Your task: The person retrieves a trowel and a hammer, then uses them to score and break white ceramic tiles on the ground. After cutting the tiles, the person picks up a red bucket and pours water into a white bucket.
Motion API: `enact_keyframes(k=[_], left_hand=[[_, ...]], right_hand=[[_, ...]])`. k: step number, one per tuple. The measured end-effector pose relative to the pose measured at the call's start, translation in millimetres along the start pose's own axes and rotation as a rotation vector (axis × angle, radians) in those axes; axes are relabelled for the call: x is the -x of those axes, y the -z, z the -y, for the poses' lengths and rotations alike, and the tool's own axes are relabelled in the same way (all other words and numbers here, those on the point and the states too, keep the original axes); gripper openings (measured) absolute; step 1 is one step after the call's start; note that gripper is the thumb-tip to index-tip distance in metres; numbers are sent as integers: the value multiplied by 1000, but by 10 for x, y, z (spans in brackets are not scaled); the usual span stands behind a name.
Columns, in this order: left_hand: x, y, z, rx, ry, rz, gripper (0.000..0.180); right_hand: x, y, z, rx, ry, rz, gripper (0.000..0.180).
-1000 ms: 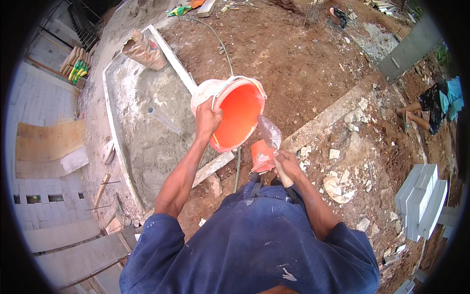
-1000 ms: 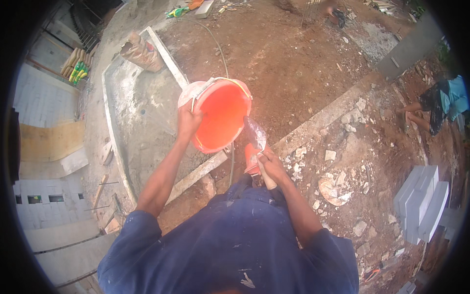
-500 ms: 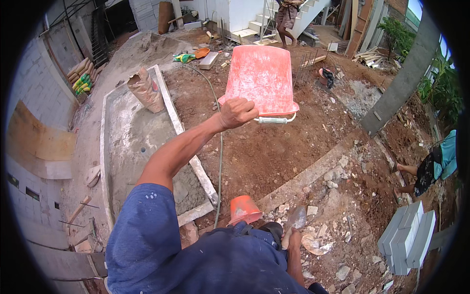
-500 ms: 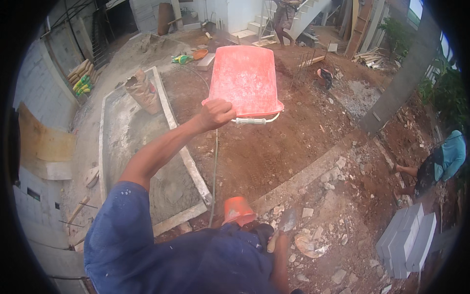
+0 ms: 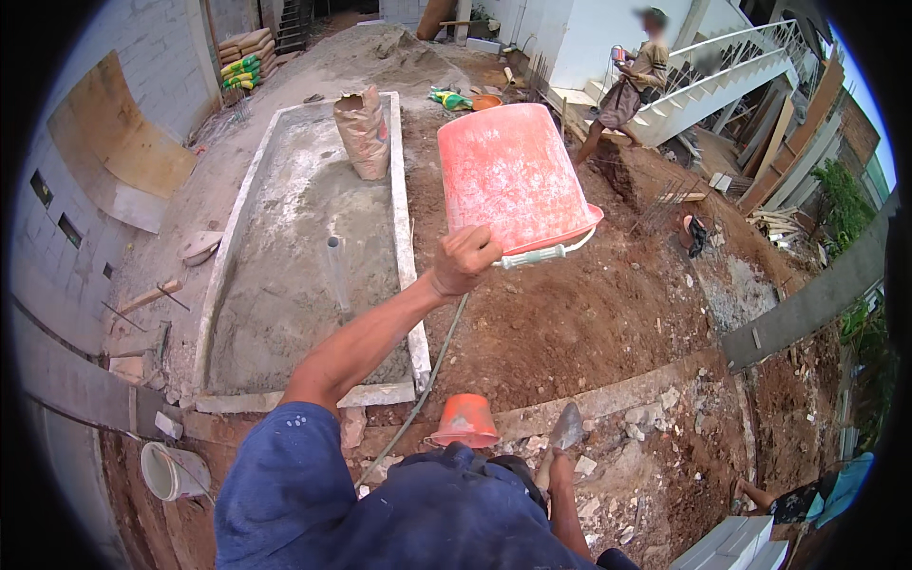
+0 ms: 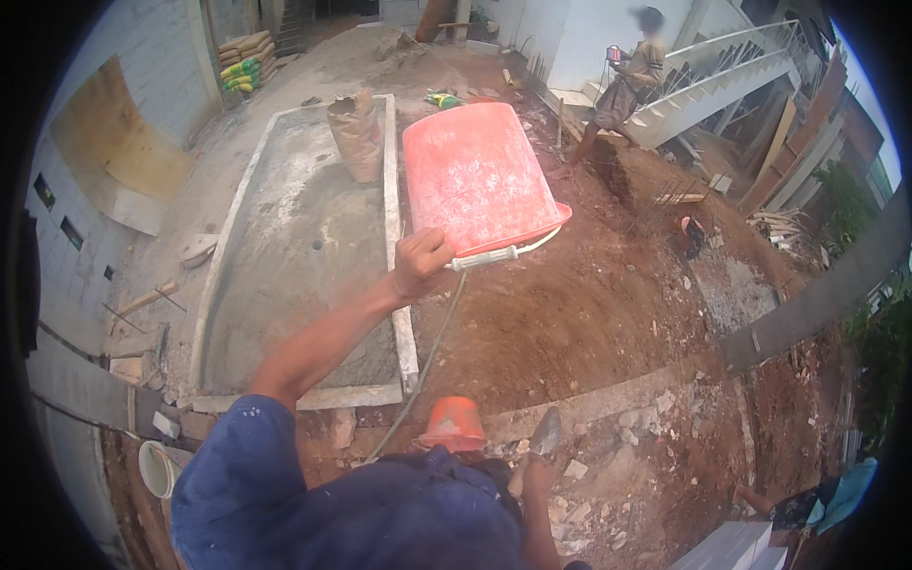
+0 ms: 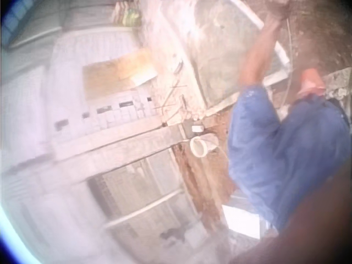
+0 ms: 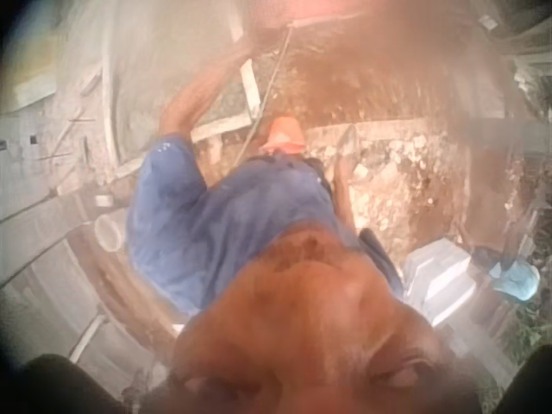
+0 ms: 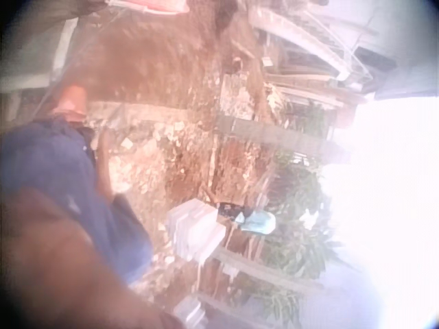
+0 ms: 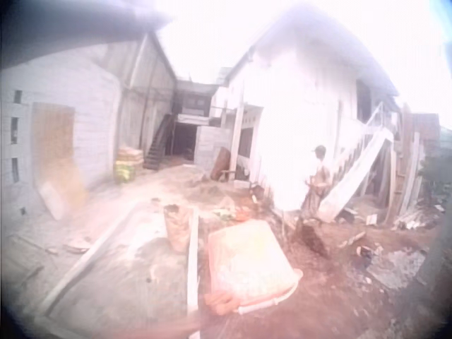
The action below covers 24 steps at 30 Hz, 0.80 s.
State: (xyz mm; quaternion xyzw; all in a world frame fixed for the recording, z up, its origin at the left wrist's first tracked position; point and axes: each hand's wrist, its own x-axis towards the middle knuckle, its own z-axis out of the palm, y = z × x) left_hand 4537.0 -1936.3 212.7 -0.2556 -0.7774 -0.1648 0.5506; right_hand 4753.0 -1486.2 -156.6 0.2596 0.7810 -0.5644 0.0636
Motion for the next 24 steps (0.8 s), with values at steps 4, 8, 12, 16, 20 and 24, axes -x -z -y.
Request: enact_keyframes(k=[4,8,12,16,20,24], left_hand=[[1268,599,-228,-146,500,95,23],[2236,1185,-829,-278,674,112,17],[2800,1698,-1560,-545,1123,64,18],[3103,2231,-2227,-916,1495,-180,17],[3528,2702,-3171,-1354,1744,-455,17],[3776,3056,-4367,-1708,2082,-555,17]], right_hand=[[355,-452,1026,-105,-267,230,36],[532,-722,1510,146,-446,370,42],[545,-1070,2009,603,-144,588,44],[323,-1370,2311,878,145,923,41],[-400,-1704,2129,907,334,1180,30],[-436,-1835,1959,1050,345,1176,22]])
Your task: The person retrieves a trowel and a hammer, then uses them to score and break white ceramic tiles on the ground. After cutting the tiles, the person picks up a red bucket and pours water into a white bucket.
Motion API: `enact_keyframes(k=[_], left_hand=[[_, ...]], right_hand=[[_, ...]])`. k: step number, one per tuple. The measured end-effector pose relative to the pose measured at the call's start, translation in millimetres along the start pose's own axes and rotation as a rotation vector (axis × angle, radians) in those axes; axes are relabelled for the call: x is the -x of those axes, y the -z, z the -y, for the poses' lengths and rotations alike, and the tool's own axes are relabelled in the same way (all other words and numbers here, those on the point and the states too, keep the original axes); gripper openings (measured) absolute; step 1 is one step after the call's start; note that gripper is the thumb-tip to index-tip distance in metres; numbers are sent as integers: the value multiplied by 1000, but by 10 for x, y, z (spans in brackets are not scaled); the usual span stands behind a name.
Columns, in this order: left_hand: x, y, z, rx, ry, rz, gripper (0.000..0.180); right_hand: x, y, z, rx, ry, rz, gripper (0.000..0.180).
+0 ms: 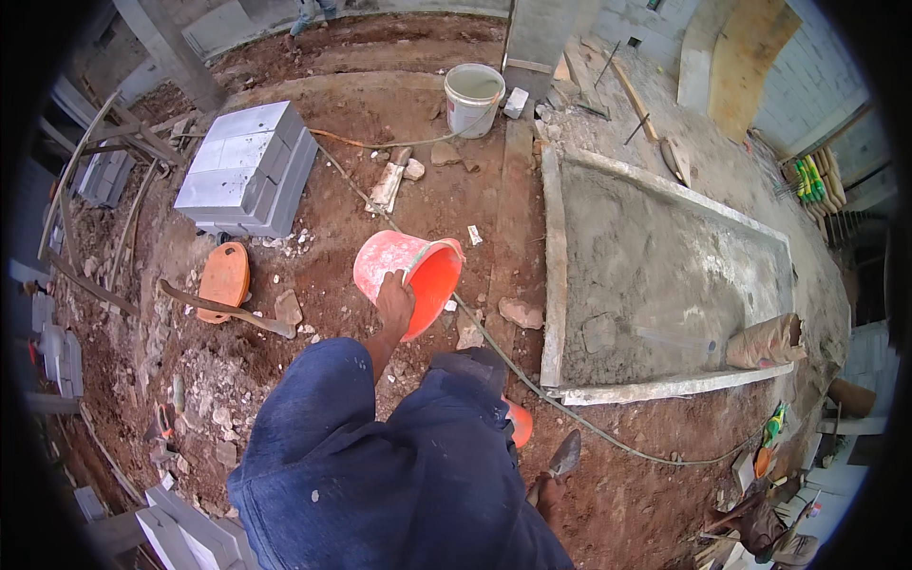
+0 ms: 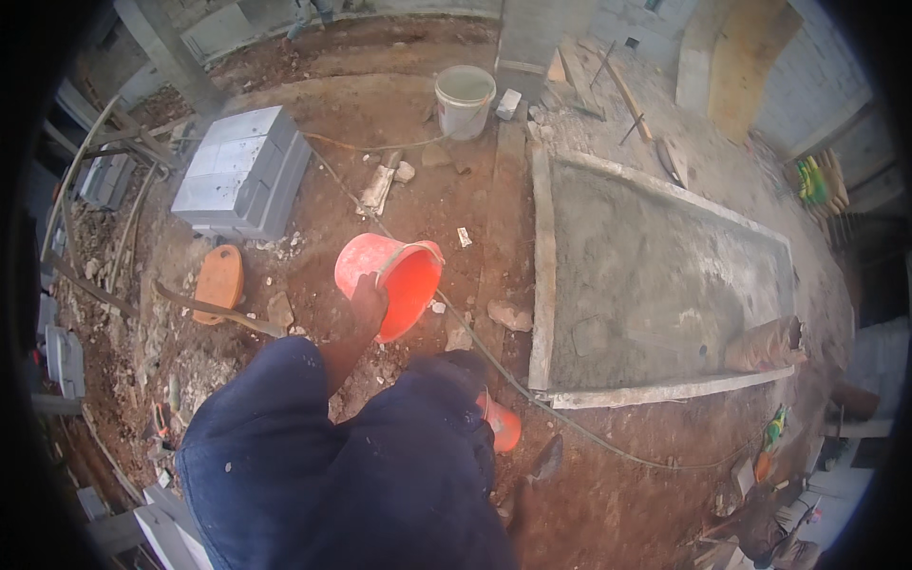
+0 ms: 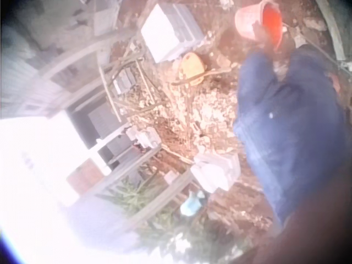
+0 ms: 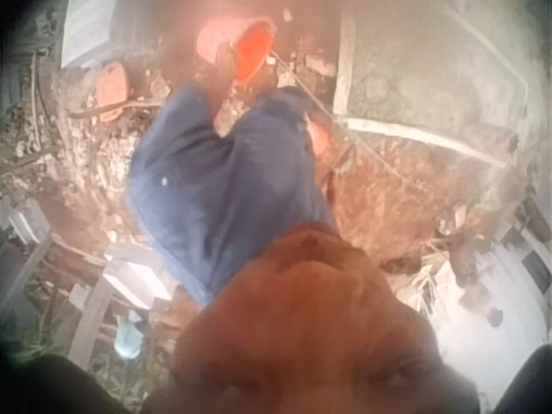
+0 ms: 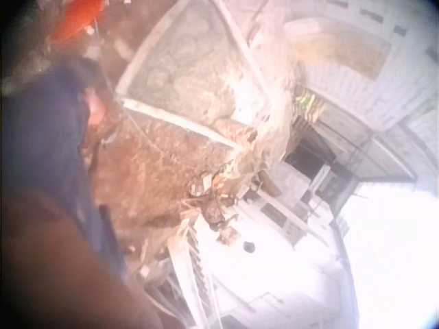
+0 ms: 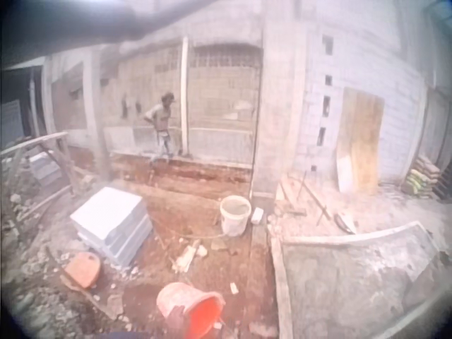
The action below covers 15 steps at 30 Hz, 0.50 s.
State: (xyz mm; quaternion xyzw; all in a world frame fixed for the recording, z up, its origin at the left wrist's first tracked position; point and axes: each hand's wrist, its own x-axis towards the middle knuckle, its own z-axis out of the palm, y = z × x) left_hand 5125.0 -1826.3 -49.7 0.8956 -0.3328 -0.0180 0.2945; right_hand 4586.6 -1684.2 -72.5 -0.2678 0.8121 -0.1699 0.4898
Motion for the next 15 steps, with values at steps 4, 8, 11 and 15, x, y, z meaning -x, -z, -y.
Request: enact_keyframes(k=[4,8,11,15], left_hand=[[24,828,1059,-294,93,-190,26],[-7,1620,1436,-193,119,-213,26],[-70,1899,1717,-203,132,-210,23],[-382,1788,1795,-141,221,-374,27]], right_hand=[[277,-184,87,238,-151,58,23],[645,-557,434,287,-146,195,26],[579,-1016,616,356,-74,325,27],[386,-1863,1125,447,66,527,28]])
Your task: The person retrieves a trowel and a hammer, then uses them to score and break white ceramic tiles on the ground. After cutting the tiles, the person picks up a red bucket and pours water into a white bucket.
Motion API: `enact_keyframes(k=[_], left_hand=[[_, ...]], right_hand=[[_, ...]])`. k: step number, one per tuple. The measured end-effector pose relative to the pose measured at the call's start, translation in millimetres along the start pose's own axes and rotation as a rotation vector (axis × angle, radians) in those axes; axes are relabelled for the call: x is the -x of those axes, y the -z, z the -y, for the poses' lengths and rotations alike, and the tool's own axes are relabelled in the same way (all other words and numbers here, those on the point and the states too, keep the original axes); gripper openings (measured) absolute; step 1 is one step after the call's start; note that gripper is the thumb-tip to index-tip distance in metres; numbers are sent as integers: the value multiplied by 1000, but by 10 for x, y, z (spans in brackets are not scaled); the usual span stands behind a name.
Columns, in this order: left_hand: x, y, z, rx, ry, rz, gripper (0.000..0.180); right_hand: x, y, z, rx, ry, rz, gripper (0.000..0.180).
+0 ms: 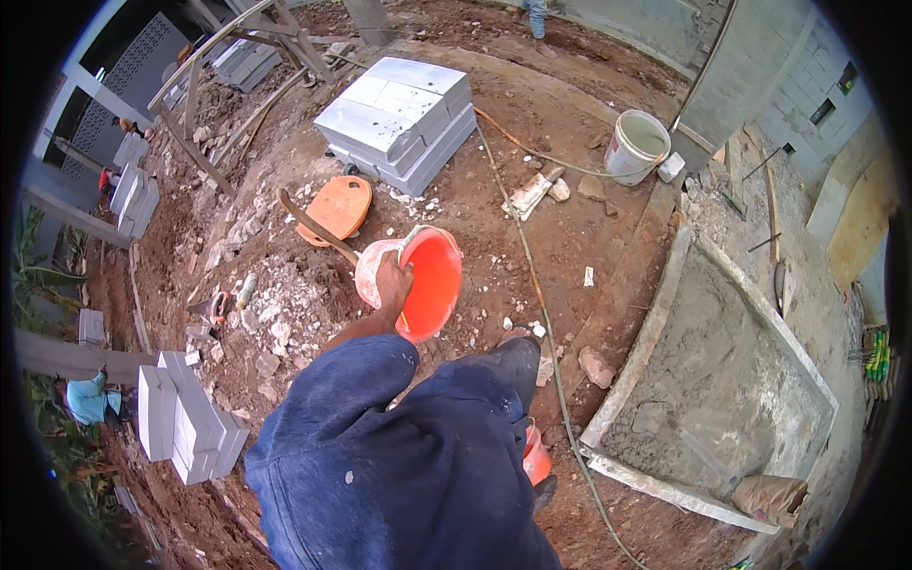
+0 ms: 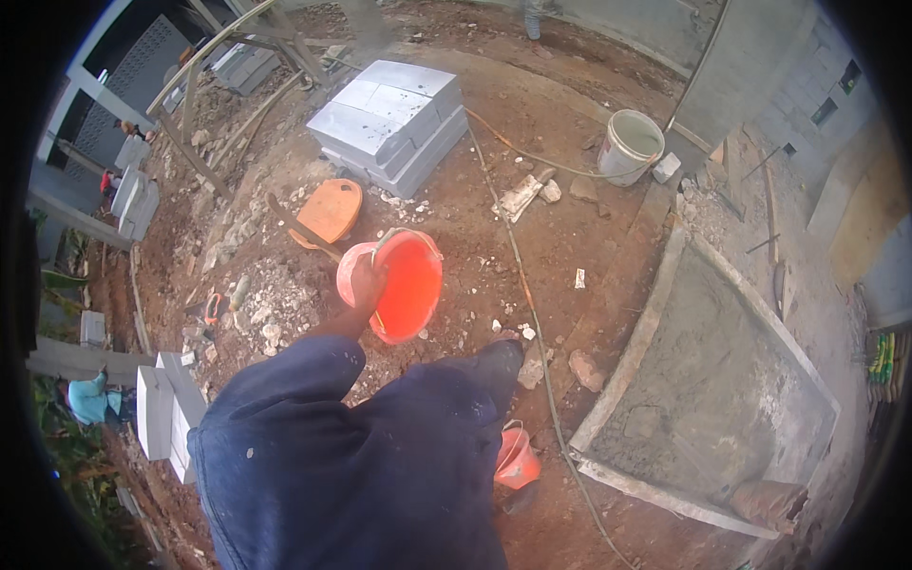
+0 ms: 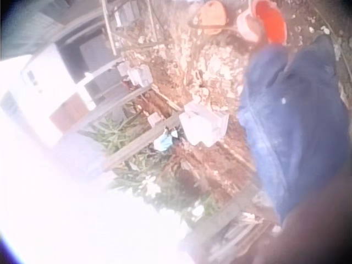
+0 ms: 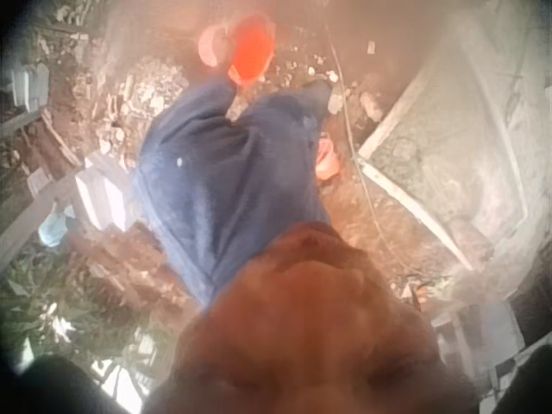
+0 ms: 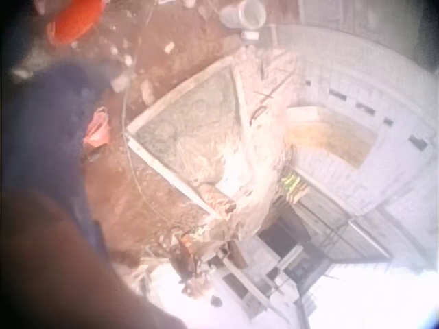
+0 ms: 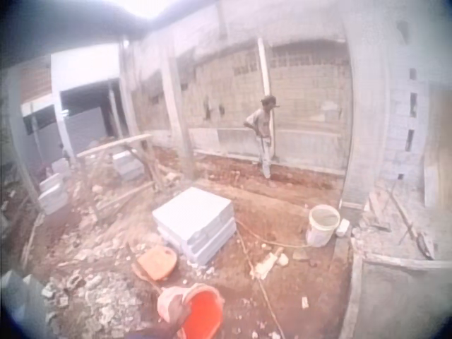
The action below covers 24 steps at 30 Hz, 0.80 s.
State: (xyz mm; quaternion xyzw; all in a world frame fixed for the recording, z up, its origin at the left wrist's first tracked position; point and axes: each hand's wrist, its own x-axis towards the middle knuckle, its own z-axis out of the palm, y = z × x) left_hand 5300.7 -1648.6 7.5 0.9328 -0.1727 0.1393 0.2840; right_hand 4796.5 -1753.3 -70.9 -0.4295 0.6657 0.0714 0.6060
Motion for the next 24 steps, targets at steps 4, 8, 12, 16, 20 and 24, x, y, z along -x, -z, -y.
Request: enact_keyframes(k=[4,8,12,16,20,24], left_hand=[[-155,-514,10,104,266,42,35],[-584,-1027,-609,189,347,-12,36],[-1159,-1180,-1371,193,523,-15,32],[-1430,-1689,-1120,353,752,104,30],[-1968,-2159,-1636,416,584,72,25],[-2469,-2866,-2138,396,560,65,30]], right_hand=[[-403,54,483,173,81,56,29],[-713,653,644,644,260,-44,30],[-859,1244,957,963,402,-198,31],[-842,1290,2063,-53,-183,-271,33],[-1165,1240,2287,-73,-206,-265,40],[-1676,1385,2184,131,-123,-139,43]])
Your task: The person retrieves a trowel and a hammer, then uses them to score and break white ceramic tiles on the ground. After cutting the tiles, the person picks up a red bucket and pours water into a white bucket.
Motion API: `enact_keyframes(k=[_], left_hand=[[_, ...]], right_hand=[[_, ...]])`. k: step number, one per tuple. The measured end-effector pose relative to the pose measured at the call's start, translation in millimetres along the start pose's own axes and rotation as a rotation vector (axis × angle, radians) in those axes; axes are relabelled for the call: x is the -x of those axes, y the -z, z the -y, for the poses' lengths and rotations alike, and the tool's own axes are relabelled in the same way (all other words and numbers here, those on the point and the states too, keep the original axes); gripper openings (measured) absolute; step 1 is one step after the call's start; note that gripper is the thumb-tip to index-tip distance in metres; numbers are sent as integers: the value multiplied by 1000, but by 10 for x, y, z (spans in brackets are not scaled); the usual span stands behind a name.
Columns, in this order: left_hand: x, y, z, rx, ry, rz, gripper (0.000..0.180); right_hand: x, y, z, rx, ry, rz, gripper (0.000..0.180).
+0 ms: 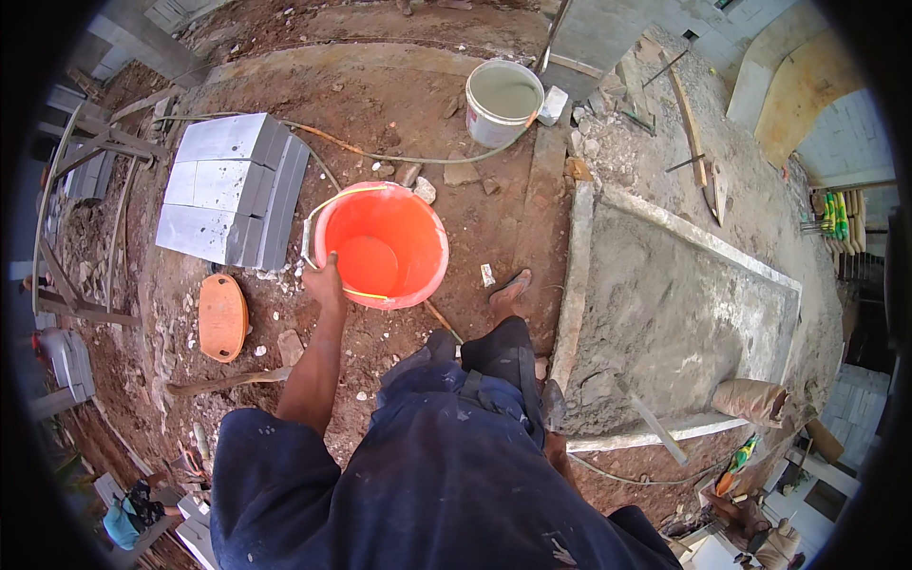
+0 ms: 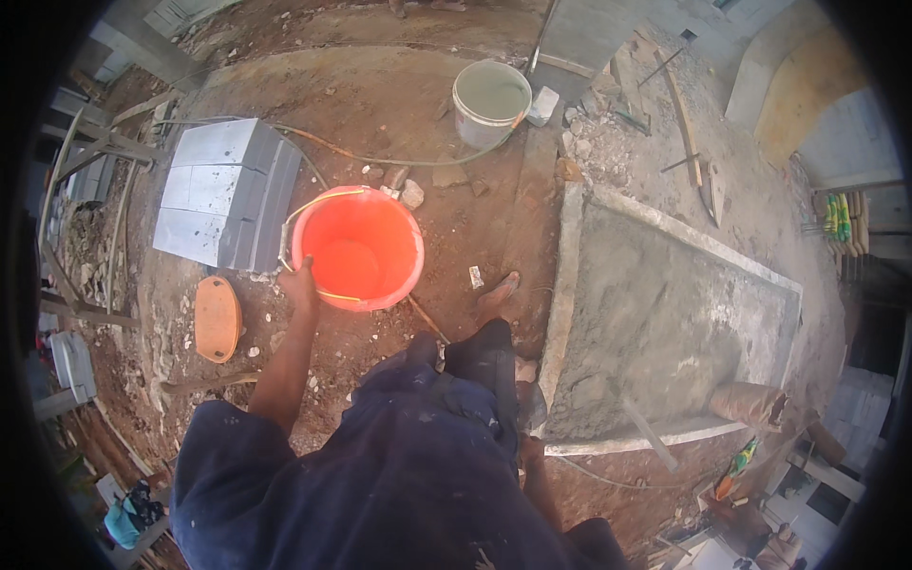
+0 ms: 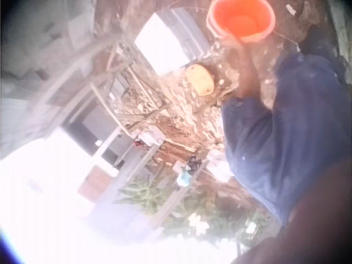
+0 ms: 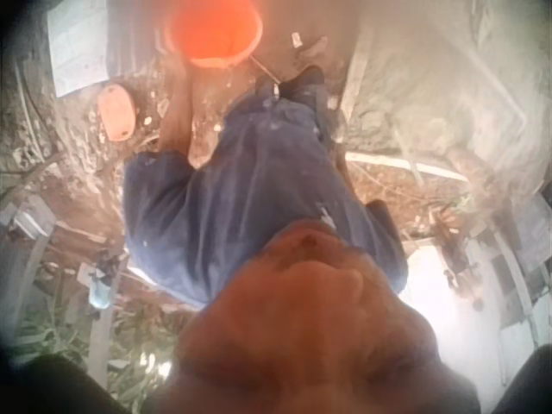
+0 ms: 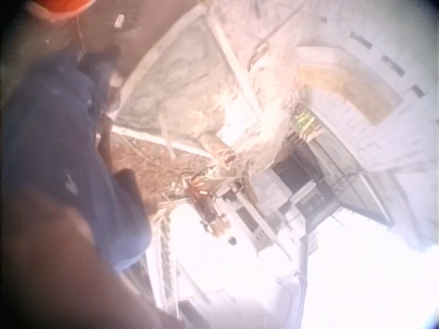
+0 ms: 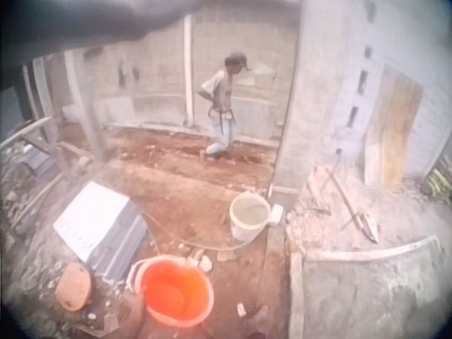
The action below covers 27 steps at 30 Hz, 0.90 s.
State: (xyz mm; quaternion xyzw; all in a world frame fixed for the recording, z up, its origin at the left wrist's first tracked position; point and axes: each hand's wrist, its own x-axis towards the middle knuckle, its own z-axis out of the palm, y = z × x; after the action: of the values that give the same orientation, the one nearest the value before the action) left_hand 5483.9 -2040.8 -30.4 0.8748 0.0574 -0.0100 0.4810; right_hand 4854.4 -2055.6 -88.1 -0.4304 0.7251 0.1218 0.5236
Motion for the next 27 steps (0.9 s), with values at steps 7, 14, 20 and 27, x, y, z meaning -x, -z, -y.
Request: enact_keyframes(k=[7,14,20,27], left_hand=[[-308,-1895,-1099,-88,-28,-44,22],[-729,-3816,-2503,-17,-549,121,24],[-1014,-5399,-2899,-155,-846,405,30],[-1142,-6979,-2554,-241,-984,702,35]], right_hand=[[-796,798,1411,99,-105,2,32],[-1514,1535,2589,-675,-84,-138,31],[-1368,1402,3117,-602,-248,-147,31],[-828,406,2927,-388,-547,-273,44]])
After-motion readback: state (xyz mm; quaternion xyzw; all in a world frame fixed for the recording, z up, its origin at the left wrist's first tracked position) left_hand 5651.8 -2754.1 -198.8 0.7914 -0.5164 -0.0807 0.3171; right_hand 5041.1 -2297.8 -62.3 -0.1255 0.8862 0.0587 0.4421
